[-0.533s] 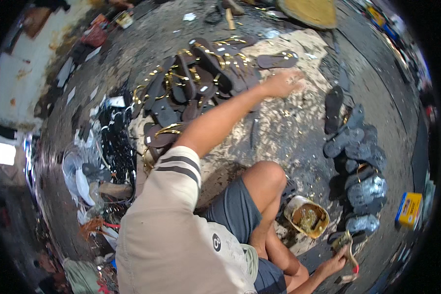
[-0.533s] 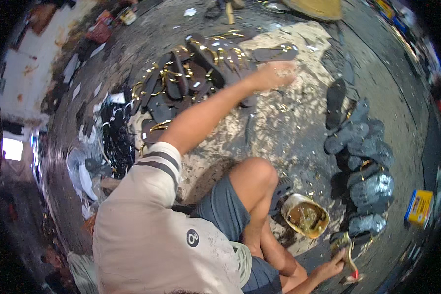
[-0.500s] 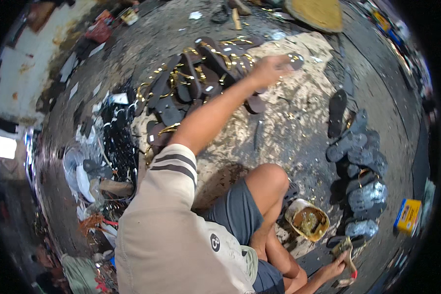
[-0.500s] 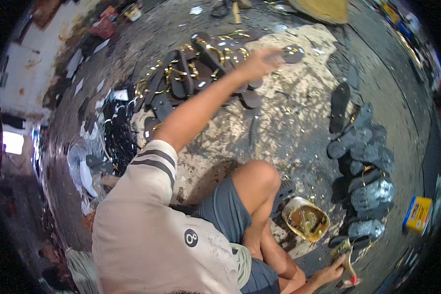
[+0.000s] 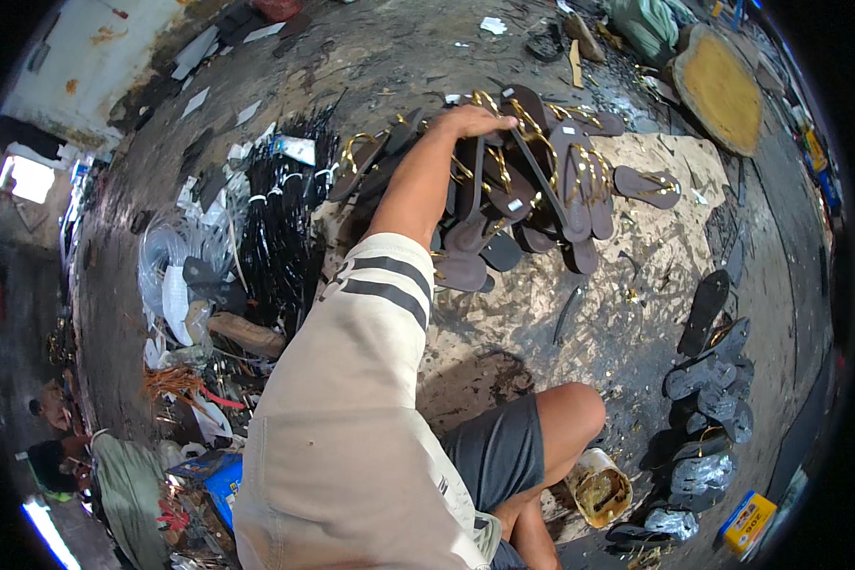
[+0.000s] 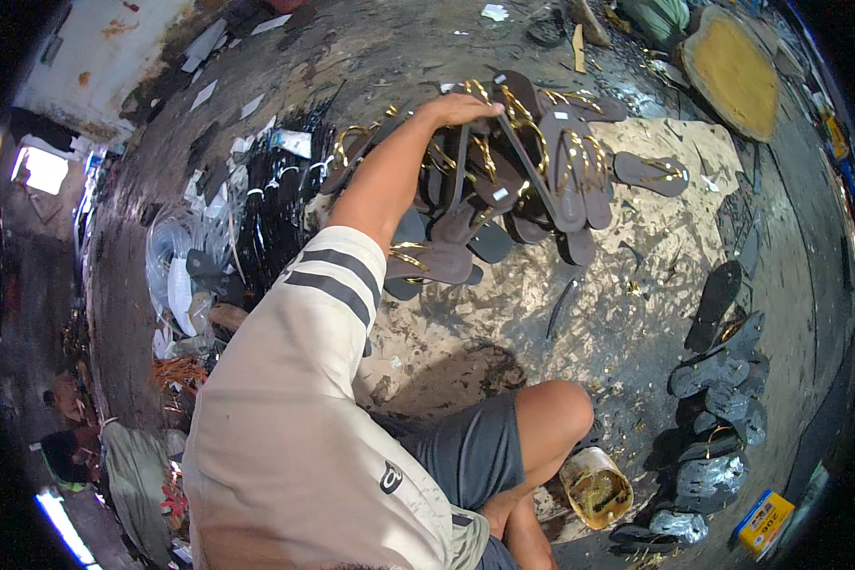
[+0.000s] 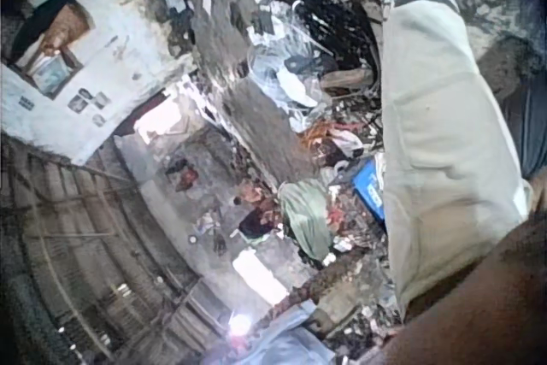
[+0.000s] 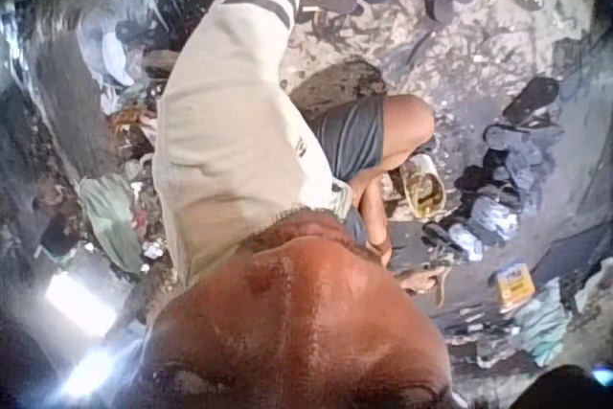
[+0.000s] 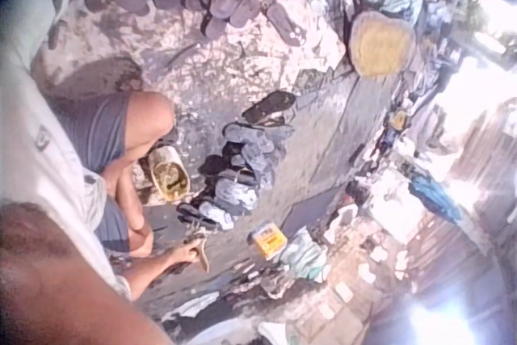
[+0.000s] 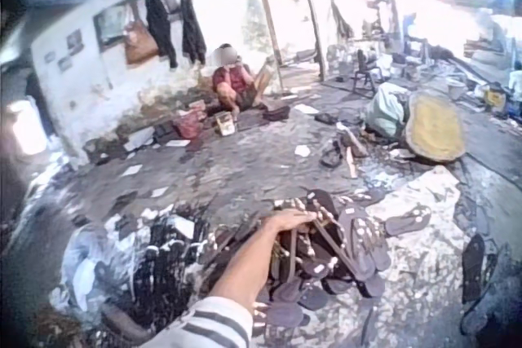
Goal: The person sits on the floor and repeatedly applies a brownish liquid to the soles of black sandals using a brush. They pick up sandals from a pile, brush the sole, and place them back down, continuing the process for multiple units.
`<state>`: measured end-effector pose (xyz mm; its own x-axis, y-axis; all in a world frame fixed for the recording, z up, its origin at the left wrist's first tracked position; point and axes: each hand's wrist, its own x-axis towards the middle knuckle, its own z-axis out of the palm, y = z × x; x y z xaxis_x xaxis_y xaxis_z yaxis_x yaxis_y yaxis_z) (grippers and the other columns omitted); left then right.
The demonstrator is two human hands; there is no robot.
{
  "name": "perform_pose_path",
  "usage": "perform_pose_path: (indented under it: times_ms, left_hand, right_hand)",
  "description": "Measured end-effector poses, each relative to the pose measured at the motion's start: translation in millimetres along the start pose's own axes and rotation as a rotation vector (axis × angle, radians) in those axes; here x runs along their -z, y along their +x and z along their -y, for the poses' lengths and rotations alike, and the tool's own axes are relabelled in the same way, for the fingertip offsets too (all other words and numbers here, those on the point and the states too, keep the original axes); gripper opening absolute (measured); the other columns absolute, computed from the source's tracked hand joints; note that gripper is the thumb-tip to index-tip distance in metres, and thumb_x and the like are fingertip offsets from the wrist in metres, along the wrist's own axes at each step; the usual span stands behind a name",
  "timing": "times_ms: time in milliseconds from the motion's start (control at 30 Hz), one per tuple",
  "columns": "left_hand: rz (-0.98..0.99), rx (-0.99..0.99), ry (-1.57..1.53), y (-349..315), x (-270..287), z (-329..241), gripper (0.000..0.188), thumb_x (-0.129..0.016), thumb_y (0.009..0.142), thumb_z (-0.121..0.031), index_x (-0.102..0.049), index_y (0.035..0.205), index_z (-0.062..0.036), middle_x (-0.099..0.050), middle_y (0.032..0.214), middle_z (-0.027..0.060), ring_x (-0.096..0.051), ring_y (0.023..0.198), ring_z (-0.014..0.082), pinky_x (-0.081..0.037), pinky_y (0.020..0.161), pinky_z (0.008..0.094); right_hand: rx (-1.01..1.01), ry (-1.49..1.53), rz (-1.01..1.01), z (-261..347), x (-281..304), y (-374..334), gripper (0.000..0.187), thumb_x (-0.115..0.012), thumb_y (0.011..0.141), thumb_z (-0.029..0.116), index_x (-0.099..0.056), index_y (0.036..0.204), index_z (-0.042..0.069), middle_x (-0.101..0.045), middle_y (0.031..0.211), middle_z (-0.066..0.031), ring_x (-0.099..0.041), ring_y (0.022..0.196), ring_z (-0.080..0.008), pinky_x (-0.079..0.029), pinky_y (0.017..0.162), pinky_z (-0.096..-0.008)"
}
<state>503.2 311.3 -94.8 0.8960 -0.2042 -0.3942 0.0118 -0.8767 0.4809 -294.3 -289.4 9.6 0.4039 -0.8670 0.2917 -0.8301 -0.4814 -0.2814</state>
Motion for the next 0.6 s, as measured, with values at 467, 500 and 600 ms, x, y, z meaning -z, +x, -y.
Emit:
perform_pose_path:
  times_ms: [467,500,600]
  left_hand:
    - [0.201,-0.439,0.402,-211,-91,-76,0.068,-0.068,0.072,-0.071,-0.067,0.123,-0.0251,-0.058,0.138,0.011,-0.028,0.142,0.0462,-0.021,0.117,0.0568]
    - [0.329,-0.625,0.271,-217,-116,-64,0.071,-0.067,0.075,-0.069,-0.063,0.126,-0.02,-0.057,0.139,0.0114,-0.03,0.142,0.0424,-0.022,0.117,0.056]
    - [0.067,-0.638,0.497,-284,-140,-78,0.071,-0.068,0.081,-0.06,-0.056,0.136,-0.0172,-0.054,0.142,0.0123,-0.048,0.134,0.0293,-0.03,0.115,0.0533]
  right_hand:
    - [-0.221,0.796,0.269,101,-56,-40,0.035,-0.064,0.098,0.033,-0.063,0.095,-0.002,-0.063,0.092,-0.0019,-0.053,0.08,-0.0085,-0.045,0.073,-0.0264]
    - [-0.225,0.827,0.231,82,-63,-49,0.034,-0.065,0.098,0.032,-0.064,0.094,-0.001,-0.063,0.092,-0.0014,-0.052,0.079,-0.0076,-0.045,0.072,-0.0256]
    - [-0.257,0.945,0.174,87,-65,-71,0.033,-0.066,0.097,0.032,-0.064,0.096,-0.001,-0.063,0.093,-0.0018,-0.053,0.08,-0.0076,-0.045,0.072,-0.0255]
